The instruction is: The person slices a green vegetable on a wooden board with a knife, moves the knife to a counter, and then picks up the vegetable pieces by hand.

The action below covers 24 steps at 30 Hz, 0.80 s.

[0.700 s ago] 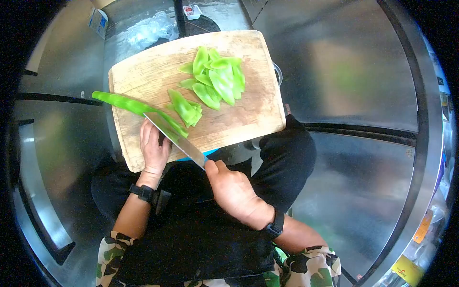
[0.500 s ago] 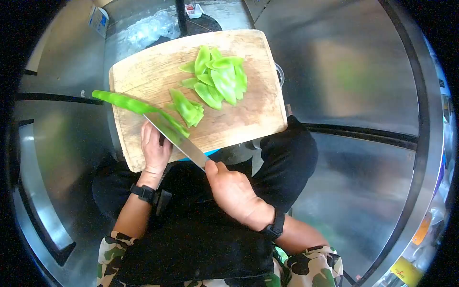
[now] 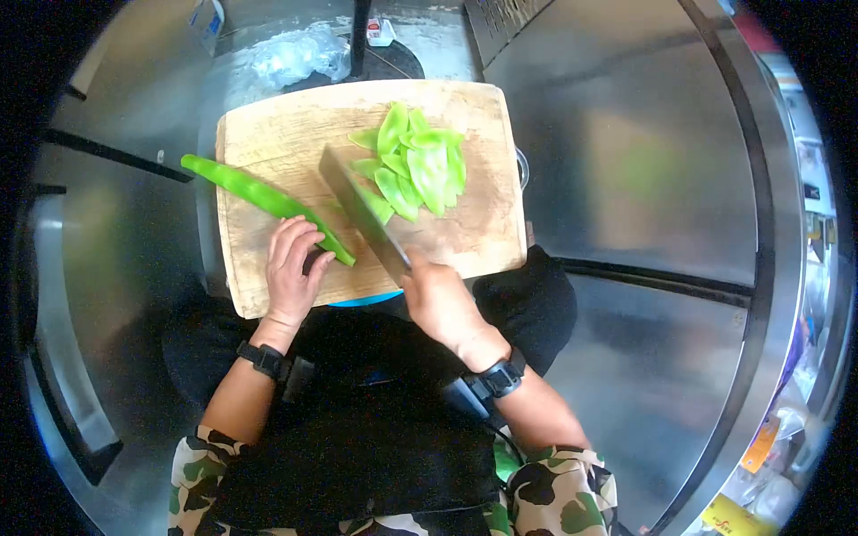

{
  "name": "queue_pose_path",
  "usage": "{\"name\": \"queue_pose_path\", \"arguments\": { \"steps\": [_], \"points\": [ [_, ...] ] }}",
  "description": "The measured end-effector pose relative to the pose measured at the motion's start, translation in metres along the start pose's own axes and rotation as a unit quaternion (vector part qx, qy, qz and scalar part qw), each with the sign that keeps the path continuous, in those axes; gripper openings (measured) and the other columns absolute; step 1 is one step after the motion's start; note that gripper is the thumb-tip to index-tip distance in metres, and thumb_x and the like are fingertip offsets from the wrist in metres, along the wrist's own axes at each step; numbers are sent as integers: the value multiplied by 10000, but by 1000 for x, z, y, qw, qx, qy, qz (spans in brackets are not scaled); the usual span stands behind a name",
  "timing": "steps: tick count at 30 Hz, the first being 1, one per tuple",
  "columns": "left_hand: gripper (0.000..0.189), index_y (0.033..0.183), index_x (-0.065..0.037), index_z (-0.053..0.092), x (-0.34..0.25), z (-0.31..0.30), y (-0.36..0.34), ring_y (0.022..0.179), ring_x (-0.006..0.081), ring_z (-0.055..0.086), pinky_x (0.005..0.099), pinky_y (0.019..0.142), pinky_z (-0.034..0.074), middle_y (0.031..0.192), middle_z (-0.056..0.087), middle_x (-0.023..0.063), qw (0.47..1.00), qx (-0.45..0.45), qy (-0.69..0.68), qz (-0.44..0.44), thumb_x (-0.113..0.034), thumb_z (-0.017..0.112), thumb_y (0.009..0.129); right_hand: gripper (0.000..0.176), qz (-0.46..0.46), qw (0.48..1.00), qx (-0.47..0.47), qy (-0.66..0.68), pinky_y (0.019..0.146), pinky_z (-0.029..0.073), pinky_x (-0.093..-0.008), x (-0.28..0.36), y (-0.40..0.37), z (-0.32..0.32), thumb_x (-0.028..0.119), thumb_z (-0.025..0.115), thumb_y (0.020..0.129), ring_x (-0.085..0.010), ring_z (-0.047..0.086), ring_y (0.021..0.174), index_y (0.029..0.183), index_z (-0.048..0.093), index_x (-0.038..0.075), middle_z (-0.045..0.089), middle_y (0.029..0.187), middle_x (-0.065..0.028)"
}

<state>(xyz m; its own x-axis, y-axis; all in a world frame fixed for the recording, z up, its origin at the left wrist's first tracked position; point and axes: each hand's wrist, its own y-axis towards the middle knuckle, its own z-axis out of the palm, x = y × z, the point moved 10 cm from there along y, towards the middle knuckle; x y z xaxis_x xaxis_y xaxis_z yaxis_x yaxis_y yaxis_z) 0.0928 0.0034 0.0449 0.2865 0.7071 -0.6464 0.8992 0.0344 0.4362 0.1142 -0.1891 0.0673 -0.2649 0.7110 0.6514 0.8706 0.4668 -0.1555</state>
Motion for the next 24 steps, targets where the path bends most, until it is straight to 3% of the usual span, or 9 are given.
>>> {"name": "queue_pose_path", "arguments": {
  "steps": [3,4,5,10,13,16,20,21,24],
  "points": [
    [329,1034,-55,631,-4,-4,4,1174,350,553,487,1068,420,1150,600,117,1000,-1,-4,5,-63,778,739,285,174,971,37,162,473,473,-303,-22,-1,-15,86,572,966,-155,584,504,1216,510,-37,604,650,-80],
    [313,1031,-55,633,-5,-5,4,1171,349,554,483,1066,422,1152,599,115,1000,-2,-7,6,-62,770,750,289,231,945,37,231,500,496,-330,-27,-4,-20,84,572,955,-211,617,527,1213,517,-35,618,650,-103],
    [296,1028,-55,634,-6,-5,6,1167,348,556,479,1065,424,1154,598,113,1000,-3,-10,6,-61,762,761,274,244,925,41,289,438,434,-235,-33,-7,-21,79,557,972,-66,510,477,1224,513,-19,566,672,-6],
    [298,1183,-34,588,9,-2,18,1165,293,566,395,1033,459,1245,582,106,971,-3,-190,-144,-159,662,923,307,218,805,42,550,408,417,-216,-26,-17,-31,61,602,942,-71,488,448,1228,513,-4,608,802,-43],
    [499,1409,-31,419,16,47,22,1198,251,556,398,1053,442,1315,573,87,759,47,-543,-356,-367,484,1046,339,211,726,78,650,391,387,-201,-16,-18,-20,51,632,916,-70,485,442,1230,516,-6,617,817,-68],
    [482,1429,-74,417,-30,71,42,1219,258,552,393,1057,442,1318,578,92,488,130,-763,-403,-377,448,1056,343,197,675,167,692,389,410,-208,-15,-13,2,50,619,930,-86,492,441,1253,506,30,634,816,-88],
    [419,1399,-72,452,-21,81,47,1143,241,599,401,1011,483,1256,613,95,551,77,-724,-408,-261,519,1031,364,181,725,149,648,392,425,-212,-33,-5,-15,60,606,939,-85,501,438,1281,491,18,679,869,-179],
    [360,1348,-59,481,-9,91,42,1065,236,615,402,998,491,1176,623,69,475,92,-802,-352,-194,538,1019,363,176,698,132,682,387,428,-212,-36,-4,-25,64,596,947,-83,500,434,1290,489,15,692,879,-198],
    [289,1280,-33,509,1,88,33,1023,231,604,401,1001,484,1103,621,67,568,37,-699,-433,-157,531,1020,351,149,715,53,681,392,442,-213,-74,2,-51,67,570,959,-87,505,426,1293,485,4,695,884,-204]
  ]
}}
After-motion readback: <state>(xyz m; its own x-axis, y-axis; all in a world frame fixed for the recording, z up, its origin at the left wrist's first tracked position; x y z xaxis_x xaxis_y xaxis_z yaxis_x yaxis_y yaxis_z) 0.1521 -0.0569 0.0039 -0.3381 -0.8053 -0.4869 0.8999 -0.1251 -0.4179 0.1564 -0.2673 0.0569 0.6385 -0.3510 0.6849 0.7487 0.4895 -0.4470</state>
